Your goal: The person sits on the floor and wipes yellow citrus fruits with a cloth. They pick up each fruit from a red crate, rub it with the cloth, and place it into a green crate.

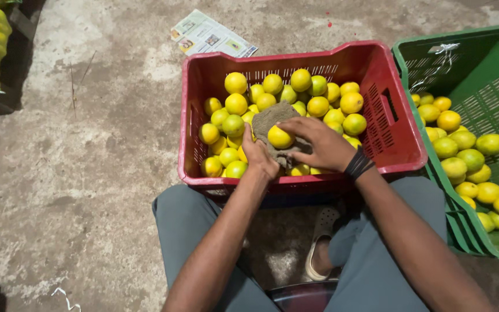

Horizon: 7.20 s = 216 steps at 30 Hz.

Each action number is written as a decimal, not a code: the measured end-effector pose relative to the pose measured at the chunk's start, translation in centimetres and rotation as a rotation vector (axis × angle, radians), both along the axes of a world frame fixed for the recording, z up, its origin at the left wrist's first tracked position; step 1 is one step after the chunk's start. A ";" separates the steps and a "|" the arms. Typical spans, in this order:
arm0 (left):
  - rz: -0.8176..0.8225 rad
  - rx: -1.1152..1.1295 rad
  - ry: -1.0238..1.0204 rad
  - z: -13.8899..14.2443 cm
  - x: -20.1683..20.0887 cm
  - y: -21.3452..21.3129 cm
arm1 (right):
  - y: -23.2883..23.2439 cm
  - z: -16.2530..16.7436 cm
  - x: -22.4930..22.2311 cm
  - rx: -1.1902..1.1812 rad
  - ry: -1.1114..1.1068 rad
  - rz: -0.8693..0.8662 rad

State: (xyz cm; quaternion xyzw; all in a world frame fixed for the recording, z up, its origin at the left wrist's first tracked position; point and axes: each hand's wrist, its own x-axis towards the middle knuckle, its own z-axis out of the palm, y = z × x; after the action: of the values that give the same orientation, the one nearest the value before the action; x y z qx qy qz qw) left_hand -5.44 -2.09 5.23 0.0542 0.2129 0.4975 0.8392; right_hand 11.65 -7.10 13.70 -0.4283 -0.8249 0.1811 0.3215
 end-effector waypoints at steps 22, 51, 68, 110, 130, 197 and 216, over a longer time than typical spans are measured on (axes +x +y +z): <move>-0.069 -0.092 0.196 -0.3 0.2 0.4 | 1.8 -2.5 0.3 -0.095 -0.116 0.068; -0.143 -0.070 0.088 0.6 0.4 0.1 | 1.6 -1.8 0.2 0.129 -0.007 0.015; -0.177 -0.144 0.152 0.0 0.8 0.0 | 2.2 -2.5 -0.1 0.158 0.024 -0.241; -0.162 -0.115 0.123 0.9 0.8 -0.1 | 3.0 -3.0 -0.1 0.148 -0.081 -0.167; -0.161 -0.129 0.205 1.2 0.7 -0.1 | 2.4 -1.9 -0.4 0.023 0.014 -0.123; -0.109 -0.047 0.155 1.2 0.7 -0.3 | 2.9 -2.4 -0.6 0.188 -0.002 -0.118; -0.132 -0.057 0.185 3.4 0.5 -1.1 | 3.1 -2.7 0.9 0.199 0.041 -0.261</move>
State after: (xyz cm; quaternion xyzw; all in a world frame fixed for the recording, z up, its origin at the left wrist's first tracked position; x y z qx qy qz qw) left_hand -4.94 -3.16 8.64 0.0900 0.2995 0.4276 0.8481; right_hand 12.60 -3.97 11.03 -0.4942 -0.7693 0.0639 0.3999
